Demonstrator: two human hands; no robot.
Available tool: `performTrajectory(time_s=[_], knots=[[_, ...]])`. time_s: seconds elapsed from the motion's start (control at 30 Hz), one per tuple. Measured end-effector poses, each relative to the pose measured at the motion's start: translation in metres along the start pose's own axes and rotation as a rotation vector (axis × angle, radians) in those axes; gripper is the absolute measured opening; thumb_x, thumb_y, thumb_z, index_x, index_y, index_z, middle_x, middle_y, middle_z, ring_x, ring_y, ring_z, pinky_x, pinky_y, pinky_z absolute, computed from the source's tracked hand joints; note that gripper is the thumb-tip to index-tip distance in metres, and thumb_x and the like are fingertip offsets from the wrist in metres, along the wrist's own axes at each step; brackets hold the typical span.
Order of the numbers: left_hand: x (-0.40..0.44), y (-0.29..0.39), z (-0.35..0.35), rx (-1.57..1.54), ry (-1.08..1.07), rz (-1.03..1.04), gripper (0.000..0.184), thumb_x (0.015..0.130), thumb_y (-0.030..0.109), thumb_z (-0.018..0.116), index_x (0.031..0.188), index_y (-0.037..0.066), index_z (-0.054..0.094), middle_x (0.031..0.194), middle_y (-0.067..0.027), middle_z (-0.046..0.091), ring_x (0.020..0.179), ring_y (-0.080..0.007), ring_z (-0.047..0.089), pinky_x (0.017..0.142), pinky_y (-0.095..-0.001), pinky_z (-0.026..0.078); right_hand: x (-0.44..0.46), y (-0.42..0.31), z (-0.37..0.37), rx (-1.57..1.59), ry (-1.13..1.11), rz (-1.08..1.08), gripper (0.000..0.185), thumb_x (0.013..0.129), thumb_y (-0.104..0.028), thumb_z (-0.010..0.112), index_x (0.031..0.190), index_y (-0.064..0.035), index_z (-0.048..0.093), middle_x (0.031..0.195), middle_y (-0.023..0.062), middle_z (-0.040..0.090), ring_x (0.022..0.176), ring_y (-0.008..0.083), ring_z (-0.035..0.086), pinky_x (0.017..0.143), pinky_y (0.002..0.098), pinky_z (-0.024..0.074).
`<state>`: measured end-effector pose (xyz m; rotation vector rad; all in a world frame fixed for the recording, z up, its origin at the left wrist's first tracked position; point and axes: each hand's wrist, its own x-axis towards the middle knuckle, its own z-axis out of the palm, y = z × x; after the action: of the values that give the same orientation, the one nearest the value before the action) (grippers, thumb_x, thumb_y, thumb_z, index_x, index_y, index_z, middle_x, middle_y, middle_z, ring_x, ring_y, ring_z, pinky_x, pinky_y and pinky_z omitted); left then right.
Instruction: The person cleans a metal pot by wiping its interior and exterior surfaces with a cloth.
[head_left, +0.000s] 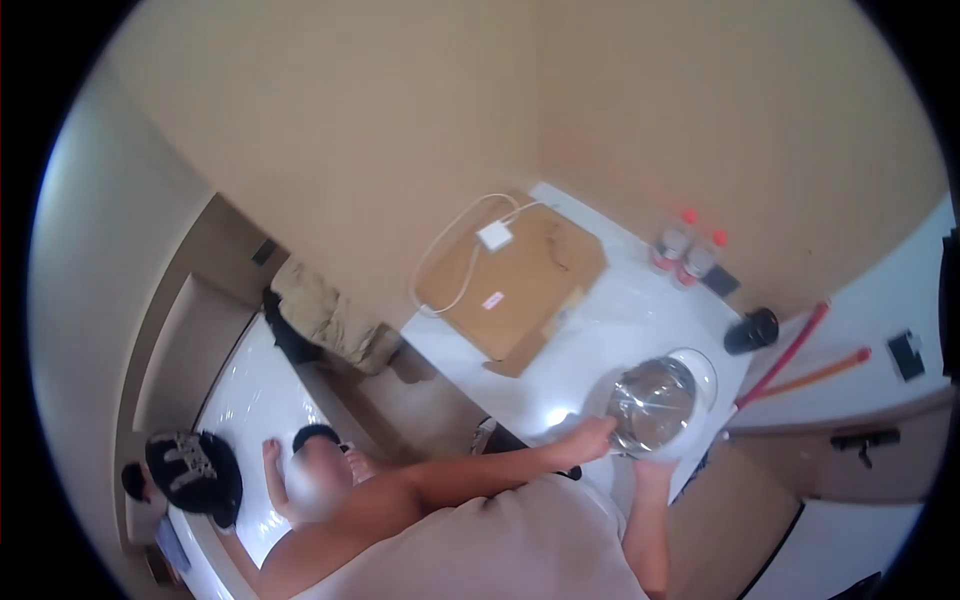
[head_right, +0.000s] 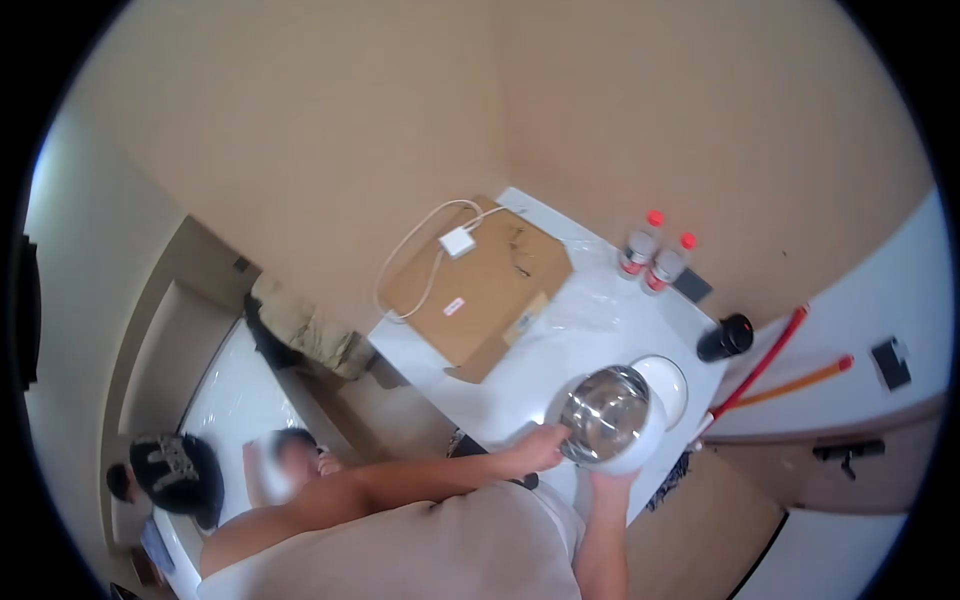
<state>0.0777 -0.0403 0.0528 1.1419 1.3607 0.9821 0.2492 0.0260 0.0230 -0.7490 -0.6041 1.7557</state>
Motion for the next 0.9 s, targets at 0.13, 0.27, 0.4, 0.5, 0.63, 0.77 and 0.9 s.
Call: performTrajectory(time_s=[0.13,0.27,0.4,0.5,0.63,0.77,0.9], knots=[[-0.002,0.029,-0.011,-0.218,-0.036,-0.286,0.044,0.097,0.034,0.041,0.069,0.003,0.052,0.055,-0.0056,0.048,0.049,-0.0168,0.043,0.05,-0.0368,0.037,0.009,-0.057,0.033,0.274,0.073,0.178,0.049,0.103,-0.036,0.039,0.136,-0.0029,0.052,0.137,0.0119,0.056,0.125,0.0285,0.054,0.105,0.047,0.0453],[0.005,0.019,-0.012,0.115,-0.017,-0.084,0.042,0.098,0.028,0.037,0.071,-0.001,0.05,0.063,-0.0166,0.059,0.056,-0.0316,0.056,0.059,-0.045,0.046,0.007,-0.053,0.046,0.359,0.355,0.227,0.051,0.102,-0.036,0.036,0.137,-0.0029,0.052,0.139,0.014,0.055,0.127,0.0308,0.053,0.107,0.0491,0.0433],[0.012,0.029,-0.028,0.352,0.172,0.071,0.017,0.092,0.013,0.051,0.085,-0.002,0.048,0.067,-0.0237,0.062,0.062,-0.0378,0.062,0.061,-0.0488,0.049,-0.004,-0.022,0.054,0.494,0.02,0.338,0.047,0.099,-0.026,0.04,0.139,-0.0023,0.05,0.139,0.0138,0.056,0.127,0.0305,0.053,0.111,0.047,0.0395],[0.011,0.026,-0.038,0.143,-0.018,-0.164,0.019,0.08,0.007,0.061,0.095,-0.005,0.057,0.069,-0.0245,0.06,0.066,-0.0425,0.063,0.062,-0.0483,0.049,-0.003,-0.052,0.091,0.38,0.108,0.274,0.045,0.103,-0.03,0.038,0.135,-0.0027,0.052,0.133,0.0131,0.058,0.122,0.0278,0.056,0.106,0.046,0.0433],[-0.004,0.04,-0.028,0.233,-0.061,-0.117,0.016,0.079,0.006,0.062,0.092,-0.003,0.059,0.069,-0.0236,0.062,0.067,-0.0404,0.065,0.062,-0.0484,0.049,0.011,-0.036,0.039,0.367,-0.117,0.187,0.053,0.104,-0.045,0.039,0.138,-0.0066,0.05,0.138,0.0109,0.056,0.124,0.0288,0.055,0.106,0.0456,0.0428],[0.005,0.023,-0.03,0.328,0.152,-0.06,0.018,0.076,0.005,0.065,0.09,-0.003,0.057,0.07,-0.0229,0.064,0.068,-0.0398,0.066,0.062,-0.0481,0.05,-0.001,-0.027,0.054,0.255,0.021,0.206,0.055,0.105,-0.046,0.037,0.14,-0.0054,0.049,0.139,0.0118,0.054,0.126,0.0291,0.053,0.107,0.0483,0.0419],[-0.005,0.012,-0.026,0.309,-0.046,-0.032,0.025,0.092,0.021,0.05,0.094,-0.003,0.054,0.074,-0.0247,0.061,0.072,-0.0421,0.063,0.068,-0.0508,0.05,-0.003,-0.034,0.05,0.326,-0.005,0.307,0.056,0.105,-0.045,0.035,0.142,-0.0047,0.047,0.144,0.0132,0.051,0.13,0.0304,0.05,0.109,0.0511,0.0395]])
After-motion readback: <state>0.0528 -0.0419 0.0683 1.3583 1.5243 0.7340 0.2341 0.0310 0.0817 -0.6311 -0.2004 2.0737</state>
